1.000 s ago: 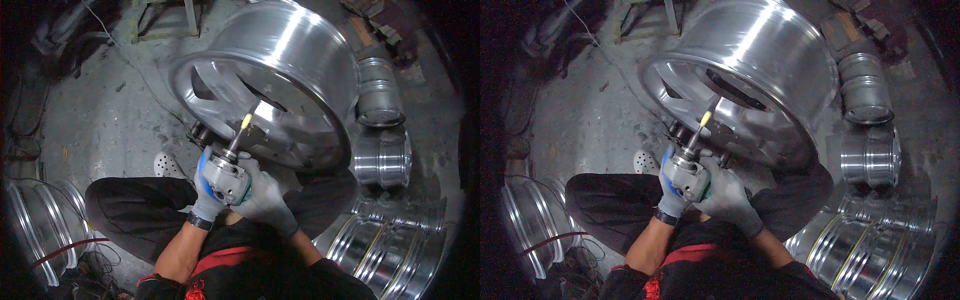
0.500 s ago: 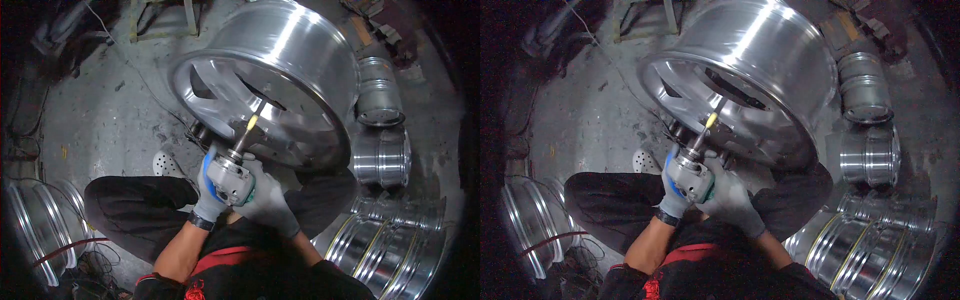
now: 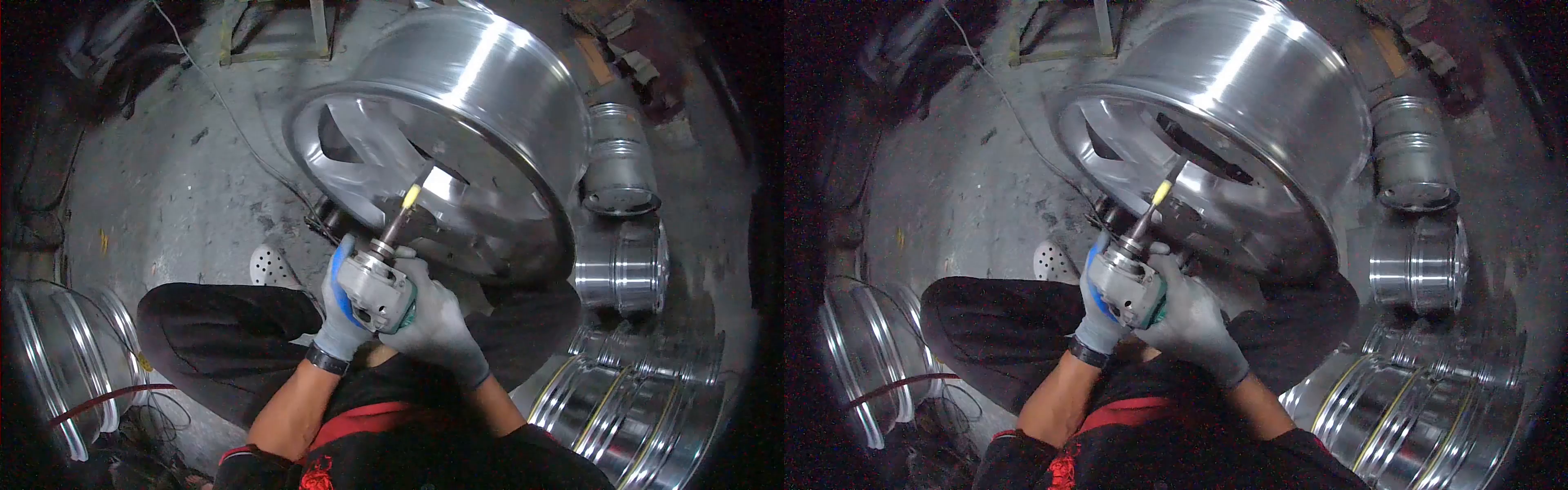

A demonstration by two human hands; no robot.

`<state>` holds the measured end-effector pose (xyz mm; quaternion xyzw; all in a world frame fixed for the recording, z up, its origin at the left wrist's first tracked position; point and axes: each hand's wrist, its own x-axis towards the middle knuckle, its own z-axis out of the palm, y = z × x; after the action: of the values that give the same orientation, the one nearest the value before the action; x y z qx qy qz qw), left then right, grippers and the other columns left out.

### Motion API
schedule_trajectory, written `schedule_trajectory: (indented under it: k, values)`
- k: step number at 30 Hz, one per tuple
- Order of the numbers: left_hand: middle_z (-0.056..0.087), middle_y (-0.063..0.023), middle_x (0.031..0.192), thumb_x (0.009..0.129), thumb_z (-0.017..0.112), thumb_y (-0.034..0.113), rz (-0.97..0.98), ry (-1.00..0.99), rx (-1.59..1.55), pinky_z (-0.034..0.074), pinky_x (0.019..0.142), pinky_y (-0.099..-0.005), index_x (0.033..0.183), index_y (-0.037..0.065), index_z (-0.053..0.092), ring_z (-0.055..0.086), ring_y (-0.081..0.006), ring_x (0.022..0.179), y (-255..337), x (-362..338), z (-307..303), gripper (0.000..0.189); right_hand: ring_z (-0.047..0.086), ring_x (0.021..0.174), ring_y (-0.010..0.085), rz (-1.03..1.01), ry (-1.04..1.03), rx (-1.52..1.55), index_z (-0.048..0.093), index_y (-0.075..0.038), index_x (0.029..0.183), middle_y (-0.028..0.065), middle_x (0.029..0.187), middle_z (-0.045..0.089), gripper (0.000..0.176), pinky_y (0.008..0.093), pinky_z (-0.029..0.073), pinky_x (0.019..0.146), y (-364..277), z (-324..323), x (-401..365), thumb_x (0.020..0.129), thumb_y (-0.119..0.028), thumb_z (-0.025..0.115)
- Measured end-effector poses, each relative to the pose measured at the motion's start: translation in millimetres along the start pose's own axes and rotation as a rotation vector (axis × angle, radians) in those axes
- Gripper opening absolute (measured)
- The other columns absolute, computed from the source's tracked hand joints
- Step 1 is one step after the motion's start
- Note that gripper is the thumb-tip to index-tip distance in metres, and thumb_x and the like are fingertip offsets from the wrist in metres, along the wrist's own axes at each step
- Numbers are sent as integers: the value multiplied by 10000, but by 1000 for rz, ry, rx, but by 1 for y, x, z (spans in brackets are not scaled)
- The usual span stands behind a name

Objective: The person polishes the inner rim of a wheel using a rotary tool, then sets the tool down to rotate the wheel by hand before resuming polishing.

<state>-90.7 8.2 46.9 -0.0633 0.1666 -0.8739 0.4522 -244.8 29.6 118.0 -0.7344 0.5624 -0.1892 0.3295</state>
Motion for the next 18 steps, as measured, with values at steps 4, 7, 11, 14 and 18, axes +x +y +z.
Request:
schedule_trajectory:
  k: [4, 7, 11, 14, 18]
  values:
    - [744, -236, 1244, 1067, 420, 713, 123, 71, 231, 575, 1051, -477, 1434, -74, 605, 741, -364, 1117, 5, 2, 2, 888, 719, 1074, 488, 161, -151, -21, 444, -76, 1456, 212, 1226, 719, 841, 581, 581, 926, -11, -6, 13, 771, -253, 900]
    - [749, -222, 1223, 1067, 442, 704, 126, 94, 218, 600, 1009, -463, 1413, -65, 619, 754, -349, 1088, 8, 2, 8, 862, 711, 1112, 486, 167, -140, 14, 418, -74, 1467, 215, 1222, 718, 875, 581, 576, 954, -14, -4, 17, 767, -275, 904]
    - [746, -234, 1253, 1140, 318, 601, 171, 102, 275, 583, 1044, -488, 1536, -19, 533, 742, -363, 1104, 8, 1, 2, 767, 706, 1137, 481, 174, -135, 2, 386, -69, 1497, 219, 1222, 716, 915, 576, 578, 963, -10, 0, 15, 772, -278, 903]
    - [730, -262, 1291, 1120, 336, 642, 97, 155, 253, 572, 1065, -491, 1496, -57, 561, 738, -377, 1127, 6, 2, -13, 825, 706, 1141, 483, 229, -163, -19, 409, -74, 1490, 219, 1225, 716, 897, 569, 580, 970, -9, -6, 6, 772, -278, 906]
    - [707, -296, 1334, 1097, 348, 686, -22, 141, 238, 558, 1090, -488, 1450, -101, 584, 732, -393, 1155, 1, 3, -10, 894, 711, 1123, 487, 188, -69, 7, 461, -92, 1444, 217, 1198, 727, 837, 568, 583, 959, -11, -7, -2, 761, -262, 912]
